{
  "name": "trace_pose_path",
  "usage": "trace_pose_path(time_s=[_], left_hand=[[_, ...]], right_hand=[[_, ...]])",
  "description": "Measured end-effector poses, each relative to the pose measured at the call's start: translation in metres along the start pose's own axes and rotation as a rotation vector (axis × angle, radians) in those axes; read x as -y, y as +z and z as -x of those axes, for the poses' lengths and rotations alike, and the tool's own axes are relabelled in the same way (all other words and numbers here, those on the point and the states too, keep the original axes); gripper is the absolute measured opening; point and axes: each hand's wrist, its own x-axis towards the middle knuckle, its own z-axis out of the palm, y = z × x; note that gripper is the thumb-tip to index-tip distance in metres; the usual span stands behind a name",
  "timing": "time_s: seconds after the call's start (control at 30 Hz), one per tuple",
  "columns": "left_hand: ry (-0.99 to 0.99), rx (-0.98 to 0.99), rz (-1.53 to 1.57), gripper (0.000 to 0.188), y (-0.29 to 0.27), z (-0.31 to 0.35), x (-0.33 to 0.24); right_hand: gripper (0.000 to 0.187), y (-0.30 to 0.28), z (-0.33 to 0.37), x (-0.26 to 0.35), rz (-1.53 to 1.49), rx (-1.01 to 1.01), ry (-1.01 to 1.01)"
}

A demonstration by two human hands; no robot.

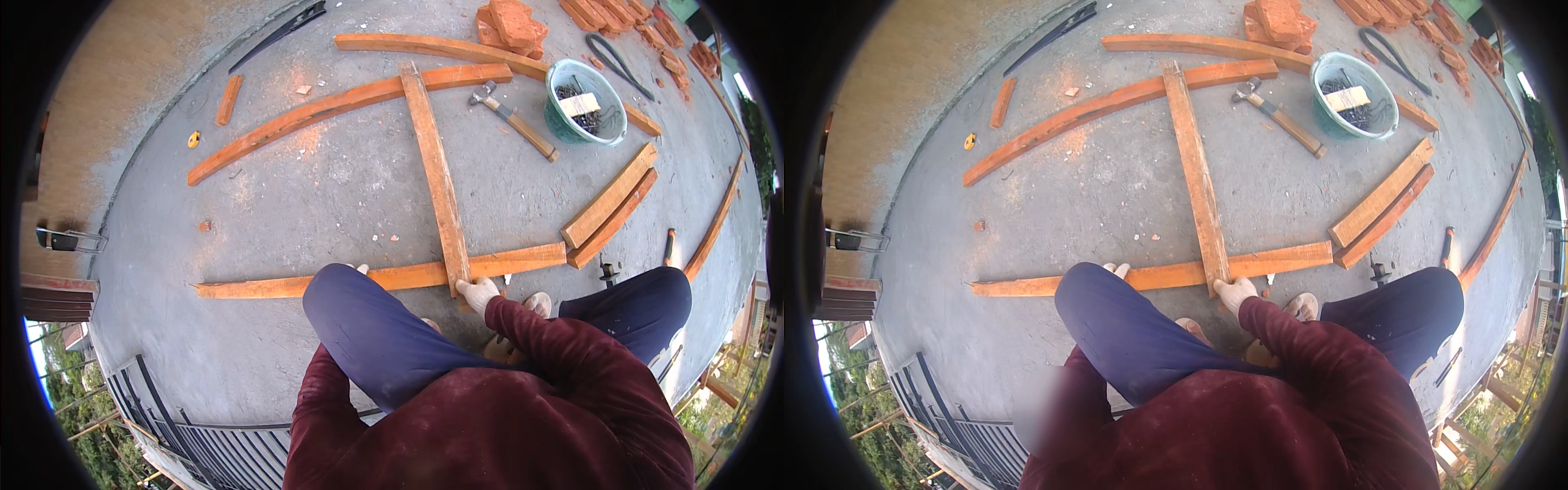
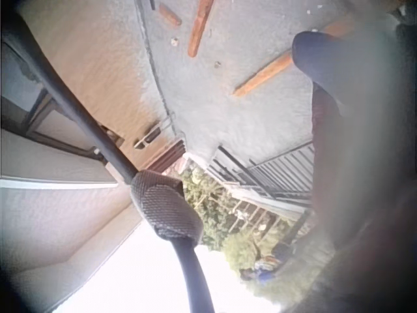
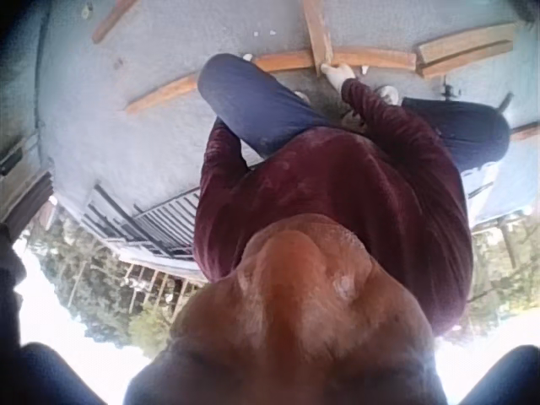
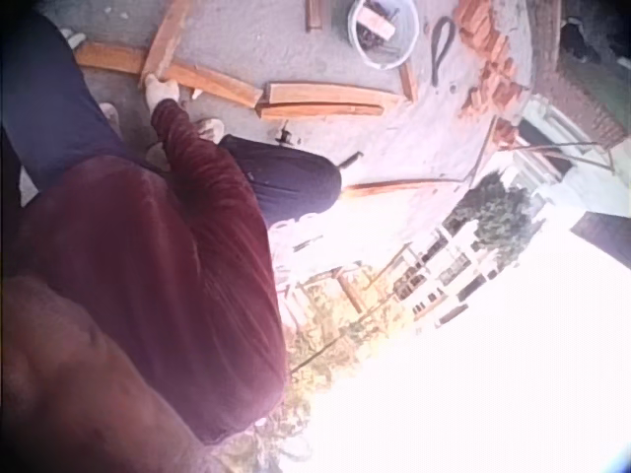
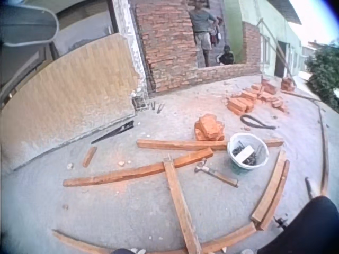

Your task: The person assembles a rectangular wooden frame on the floor by arranging planks and securing them with nails. They use a hammer to drive nails into the joints and adjust the planks to ensure alignment.

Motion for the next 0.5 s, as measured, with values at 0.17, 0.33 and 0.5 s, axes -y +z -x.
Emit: trace_pose_path(time_s=[0.17,0.33,0.5], left_hand=[[-0.023,-0.038,0.014,0.082,-0.012,0.005,0.009],[-0.018,-0.060,0.013,0.081,-0.007,0.000,0.006],[0.081,-0.254,0.063,0.081,0.000,-0.008,-0.004]], right_hand=[[0.067,-0.014,0.033,0.092,1.260,0.474,-0.393],[0.087,0.023,0.202,0.273,0.441,0.453,-1.557],[0.062,-0.004,0.233,0.369,0.902,0.209,-1.651]])
